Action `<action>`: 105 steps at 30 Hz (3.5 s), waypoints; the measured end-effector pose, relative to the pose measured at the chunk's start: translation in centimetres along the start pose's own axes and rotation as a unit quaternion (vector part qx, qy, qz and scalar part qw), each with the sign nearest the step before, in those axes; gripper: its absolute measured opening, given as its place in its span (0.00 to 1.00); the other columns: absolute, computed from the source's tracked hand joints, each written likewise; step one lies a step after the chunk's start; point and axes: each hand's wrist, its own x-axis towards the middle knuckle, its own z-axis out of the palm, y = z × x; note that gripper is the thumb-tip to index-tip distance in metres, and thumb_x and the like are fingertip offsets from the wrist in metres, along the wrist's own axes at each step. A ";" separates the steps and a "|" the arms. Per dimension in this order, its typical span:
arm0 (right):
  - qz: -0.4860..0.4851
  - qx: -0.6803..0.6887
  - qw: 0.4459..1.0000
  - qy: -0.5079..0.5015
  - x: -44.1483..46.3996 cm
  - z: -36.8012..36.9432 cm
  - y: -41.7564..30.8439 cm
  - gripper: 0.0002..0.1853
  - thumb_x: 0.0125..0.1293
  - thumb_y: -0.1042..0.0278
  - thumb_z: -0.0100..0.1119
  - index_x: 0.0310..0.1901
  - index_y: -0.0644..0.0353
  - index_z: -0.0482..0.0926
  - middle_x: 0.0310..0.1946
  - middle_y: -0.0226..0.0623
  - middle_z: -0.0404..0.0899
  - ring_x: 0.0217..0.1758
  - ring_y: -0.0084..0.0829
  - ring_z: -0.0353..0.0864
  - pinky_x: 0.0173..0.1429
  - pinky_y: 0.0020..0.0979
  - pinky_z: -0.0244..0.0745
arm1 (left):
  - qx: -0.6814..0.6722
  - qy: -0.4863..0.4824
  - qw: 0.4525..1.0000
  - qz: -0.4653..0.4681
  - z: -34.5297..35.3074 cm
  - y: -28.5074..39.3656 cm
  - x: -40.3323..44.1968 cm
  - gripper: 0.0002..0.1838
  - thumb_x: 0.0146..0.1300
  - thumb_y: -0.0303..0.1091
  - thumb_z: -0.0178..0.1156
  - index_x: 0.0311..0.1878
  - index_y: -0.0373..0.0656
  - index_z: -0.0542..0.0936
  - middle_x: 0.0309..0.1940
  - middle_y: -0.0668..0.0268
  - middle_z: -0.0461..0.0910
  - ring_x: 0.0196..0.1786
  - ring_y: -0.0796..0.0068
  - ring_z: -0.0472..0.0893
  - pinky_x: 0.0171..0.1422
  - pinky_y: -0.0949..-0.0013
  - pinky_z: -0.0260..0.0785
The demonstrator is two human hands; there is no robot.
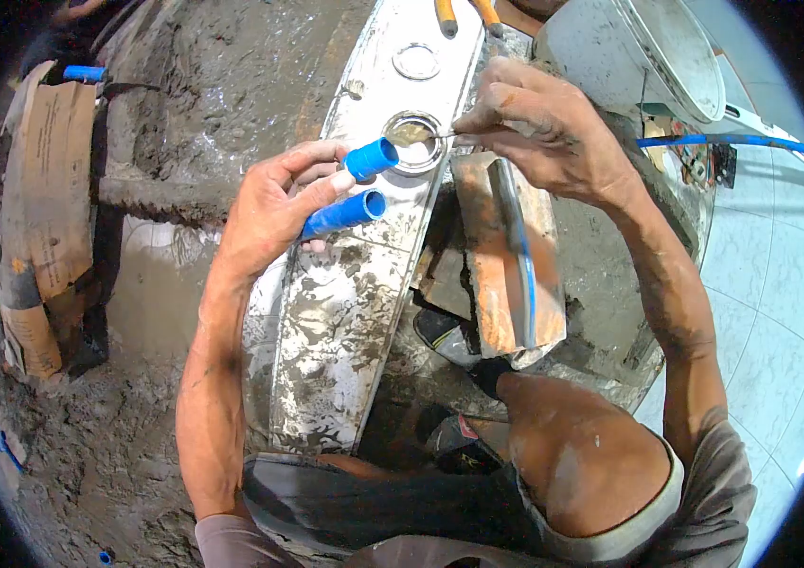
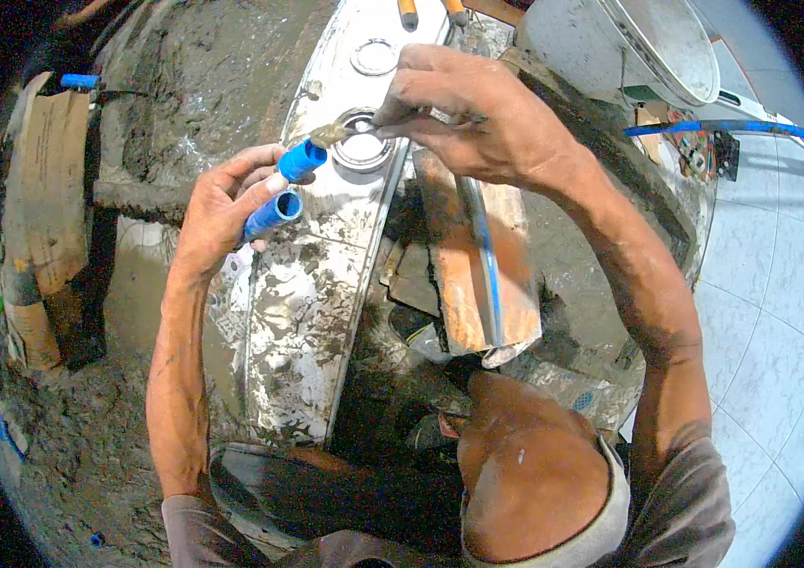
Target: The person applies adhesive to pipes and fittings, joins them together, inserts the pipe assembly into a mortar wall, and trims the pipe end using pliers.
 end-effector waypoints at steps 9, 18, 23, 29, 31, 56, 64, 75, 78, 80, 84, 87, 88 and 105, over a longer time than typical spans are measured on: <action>0.056 -0.046 0.997 0.013 -1.1 0.5 1.4 0.08 0.63 0.72 0.66 0.43 0.62 0.82 0.35 0.39 0.82 0.40 0.38 0.83 0.46 0.36 0.76 | -0.028 -0.003 0.999 0.020 -0.1 -0.1 -0.4 0.18 0.70 0.35 0.61 0.59 0.37 0.79 0.44 0.62 0.86 0.30 0.88 0.79 0.21 0.82 0.69; 0.383 0.192 0.897 0.110 1.1 0.7 2.1 0.14 0.76 0.59 0.56 0.50 0.61 0.81 0.39 0.31 0.87 0.33 0.13 0.76 0.36 0.18 0.72 | -0.089 0.077 0.993 0.002 0.4 -0.9 -1.8 0.18 0.71 0.36 0.60 0.59 0.36 0.77 0.51 0.57 0.85 0.19 0.87 0.74 0.18 0.81 0.66; 0.390 0.370 0.836 0.111 1.8 3.4 -1.8 0.18 0.73 0.62 0.59 0.53 0.69 0.81 0.39 0.36 0.86 0.34 0.18 0.82 0.40 0.20 0.78 | -0.311 0.088 0.946 0.005 4.0 -1.4 -1.6 0.19 0.73 0.41 0.58 0.57 0.38 0.75 0.58 0.57 0.82 0.18 0.85 0.75 0.17 0.81 0.66; 0.356 0.444 0.806 0.163 3.1 7.7 -4.5 0.15 0.70 0.70 0.62 0.50 0.75 0.77 0.36 0.45 0.86 0.34 0.26 0.86 0.39 0.24 0.82 | -0.394 0.080 0.915 0.024 5.4 -0.5 -1.9 0.22 0.76 0.45 0.54 0.61 0.35 0.72 0.44 0.63 0.80 0.20 0.88 0.74 0.18 0.83 0.64; 0.372 0.431 0.805 0.167 3.1 8.0 -4.9 0.14 0.69 0.69 0.63 0.47 0.73 0.76 0.34 0.44 0.86 0.33 0.26 0.87 0.38 0.24 0.81 | -0.395 0.075 0.915 0.030 5.5 0.0 -2.2 0.22 0.76 0.45 0.54 0.60 0.35 0.72 0.40 0.66 0.78 0.19 0.89 0.73 0.18 0.84 0.64; 0.081 -0.372 0.910 -0.165 8.9 4.8 14.3 0.28 0.52 0.61 0.70 0.51 0.70 0.77 0.41 0.56 0.80 0.46 0.53 0.83 0.52 0.45 0.79 | -0.151 0.186 0.971 -0.014 1.8 -0.3 -8.5 0.27 0.70 0.47 0.61 0.61 0.32 0.76 0.11 0.71 0.69 0.10 0.81 0.65 0.12 0.74 0.52; 0.096 -0.218 0.971 -0.028 7.0 2.3 8.0 0.32 0.57 0.55 0.67 0.60 0.64 0.73 0.43 0.50 0.82 0.49 0.46 0.82 0.57 0.44 0.76 | -0.180 0.166 0.969 -0.024 1.0 -1.0 -9.2 0.29 0.69 0.49 0.62 0.61 0.33 0.76 0.11 0.70 0.70 0.10 0.82 0.65 0.12 0.74 0.51; -0.039 -0.123 0.984 0.122 -2.1 7.4 4.1 0.30 0.50 0.62 0.76 0.52 0.65 0.72 0.50 0.47 0.77 0.52 0.45 0.77 0.59 0.39 0.72 | -0.178 0.164 0.970 -0.016 1.3 -1.3 -9.2 0.28 0.69 0.49 0.62 0.60 0.34 0.76 0.12 0.71 0.70 0.11 0.82 0.67 0.12 0.74 0.54; -0.041 -0.168 0.978 0.115 -2.5 8.0 4.4 0.29 0.49 0.62 0.76 0.50 0.64 0.73 0.51 0.47 0.76 0.52 0.46 0.77 0.59 0.41 0.72 | -0.183 0.167 0.969 -0.015 1.5 -1.2 -9.1 0.27 0.70 0.48 0.62 0.60 0.34 0.76 0.12 0.71 0.70 0.11 0.82 0.67 0.12 0.75 0.54; -0.034 -0.191 0.975 0.106 -2.8 8.4 4.3 0.28 0.50 0.61 0.76 0.49 0.64 0.73 0.52 0.47 0.76 0.53 0.47 0.76 0.59 0.42 0.71 | -0.188 0.167 0.968 -0.015 1.6 -1.3 -9.3 0.27 0.70 0.48 0.62 0.60 0.34 0.76 0.12 0.71 0.70 0.11 0.82 0.67 0.12 0.75 0.54; -0.011 -0.238 0.970 0.057 -2.4 8.0 3.6 0.27 0.52 0.59 0.74 0.49 0.64 0.74 0.53 0.47 0.76 0.56 0.47 0.74 0.61 0.44 0.70 | -0.192 0.174 0.966 -0.015 1.5 -1.1 -9.1 0.26 0.70 0.47 0.62 0.60 0.33 0.76 0.12 0.71 0.70 0.11 0.83 0.67 0.12 0.75 0.54; 0.007 -0.292 0.956 0.029 -1.9 7.5 2.0 0.28 0.55 0.58 0.72 0.53 0.63 0.74 0.55 0.48 0.76 0.61 0.48 0.73 0.63 0.45 0.69 | -0.192 0.175 0.966 -0.014 1.5 -0.7 -9.2 0.26 0.69 0.45 0.62 0.59 0.33 0.76 0.12 0.71 0.71 0.11 0.83 0.67 0.12 0.75 0.53; 0.013 -0.311 0.950 0.025 -1.7 7.5 1.6 0.28 0.56 0.57 0.72 0.54 0.62 0.75 0.56 0.49 0.75 0.62 0.49 0.72 0.64 0.45 0.68 | -0.191 0.173 0.966 -0.012 1.5 -0.6 -9.2 0.25 0.69 0.45 0.63 0.59 0.32 0.76 0.12 0.71 0.71 0.11 0.83 0.67 0.12 0.75 0.53; 0.022 -0.319 0.947 -0.003 -2.3 10.0 0.7 0.32 0.64 0.60 0.65 0.68 0.59 0.68 0.71 0.55 0.63 0.73 0.52 0.64 0.72 0.54 0.61 | -0.272 0.124 0.954 0.000 2.0 -1.0 -7.4 0.22 0.69 0.39 0.64 0.60 0.35 0.76 0.18 0.74 0.73 0.14 0.83 0.72 0.13 0.77 0.57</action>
